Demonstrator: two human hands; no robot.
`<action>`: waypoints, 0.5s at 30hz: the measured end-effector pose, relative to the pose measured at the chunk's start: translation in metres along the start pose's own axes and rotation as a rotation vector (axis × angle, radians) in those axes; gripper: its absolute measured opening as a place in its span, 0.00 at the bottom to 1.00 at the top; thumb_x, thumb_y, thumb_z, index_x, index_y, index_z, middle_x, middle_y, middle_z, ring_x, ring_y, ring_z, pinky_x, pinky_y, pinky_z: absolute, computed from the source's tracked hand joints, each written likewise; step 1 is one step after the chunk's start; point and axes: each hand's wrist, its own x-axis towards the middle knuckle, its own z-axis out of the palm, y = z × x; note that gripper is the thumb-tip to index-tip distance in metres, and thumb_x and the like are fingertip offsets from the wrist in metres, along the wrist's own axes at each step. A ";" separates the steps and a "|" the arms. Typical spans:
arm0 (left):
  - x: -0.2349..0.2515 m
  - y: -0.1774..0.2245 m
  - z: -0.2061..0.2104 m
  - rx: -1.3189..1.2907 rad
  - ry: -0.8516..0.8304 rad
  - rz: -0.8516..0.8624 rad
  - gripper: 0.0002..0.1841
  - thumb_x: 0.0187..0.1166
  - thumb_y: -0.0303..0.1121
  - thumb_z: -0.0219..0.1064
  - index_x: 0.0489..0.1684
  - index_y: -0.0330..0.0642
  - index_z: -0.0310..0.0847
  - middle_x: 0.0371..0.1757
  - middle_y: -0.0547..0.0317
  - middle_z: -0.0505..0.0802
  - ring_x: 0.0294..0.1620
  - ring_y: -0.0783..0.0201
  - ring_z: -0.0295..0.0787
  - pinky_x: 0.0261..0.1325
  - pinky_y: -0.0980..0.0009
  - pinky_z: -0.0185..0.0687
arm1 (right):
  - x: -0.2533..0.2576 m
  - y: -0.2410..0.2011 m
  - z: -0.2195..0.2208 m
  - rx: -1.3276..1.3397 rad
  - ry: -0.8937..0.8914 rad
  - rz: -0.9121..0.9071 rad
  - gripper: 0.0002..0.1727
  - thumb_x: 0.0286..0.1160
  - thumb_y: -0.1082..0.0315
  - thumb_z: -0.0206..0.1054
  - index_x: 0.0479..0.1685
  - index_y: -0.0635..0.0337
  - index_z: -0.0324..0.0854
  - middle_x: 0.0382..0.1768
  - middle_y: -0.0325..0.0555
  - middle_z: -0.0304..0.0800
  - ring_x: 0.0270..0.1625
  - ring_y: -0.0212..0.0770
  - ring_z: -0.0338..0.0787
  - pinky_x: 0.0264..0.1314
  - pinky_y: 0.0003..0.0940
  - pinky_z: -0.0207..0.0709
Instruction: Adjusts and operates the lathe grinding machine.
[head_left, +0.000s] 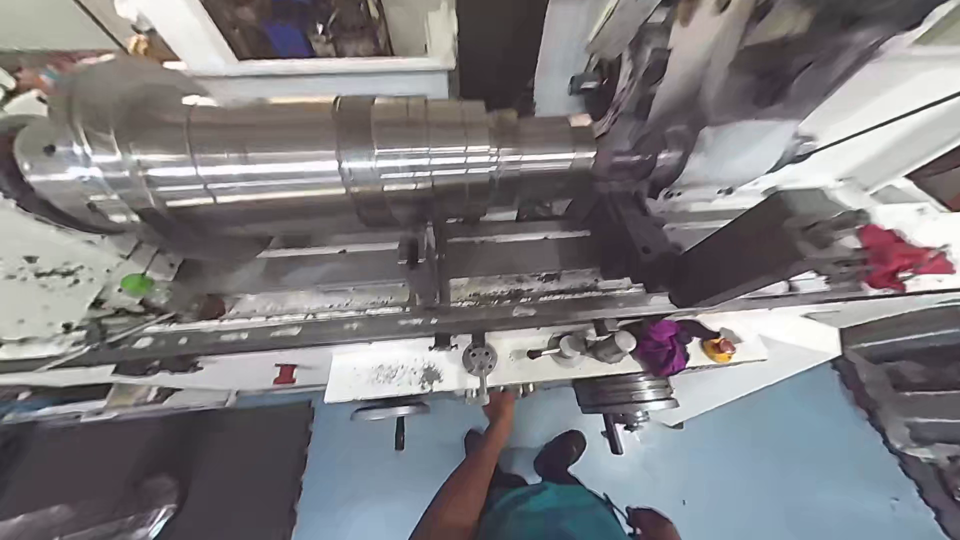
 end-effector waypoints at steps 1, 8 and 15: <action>0.003 -0.001 0.001 -0.011 0.011 0.000 0.27 0.79 0.36 0.71 0.72 0.27 0.77 0.74 0.30 0.82 0.79 0.38 0.75 0.80 0.41 0.69 | 0.006 -0.001 0.001 0.007 0.009 -0.038 0.18 0.86 0.63 0.64 0.59 0.72 0.83 0.48 0.61 0.91 0.43 0.49 0.90 0.47 0.48 0.82; 0.010 -0.001 0.010 -0.027 0.010 -0.025 0.26 0.76 0.36 0.74 0.67 0.26 0.80 0.68 0.30 0.86 0.74 0.38 0.80 0.76 0.40 0.74 | -0.009 -0.154 0.045 -0.088 -0.215 -0.606 0.20 0.83 0.60 0.64 0.60 0.69 0.84 0.48 0.55 0.93 0.47 0.47 0.93 0.54 0.48 0.87; -0.036 0.002 0.003 -0.166 -0.037 0.096 0.24 0.89 0.29 0.57 0.78 0.18 0.65 0.69 0.22 0.81 0.67 0.38 0.81 0.71 0.48 0.77 | -0.091 -0.305 0.176 -0.202 -0.307 -0.377 0.33 0.93 0.48 0.51 0.73 0.74 0.73 0.70 0.69 0.80 0.73 0.58 0.82 0.76 0.53 0.71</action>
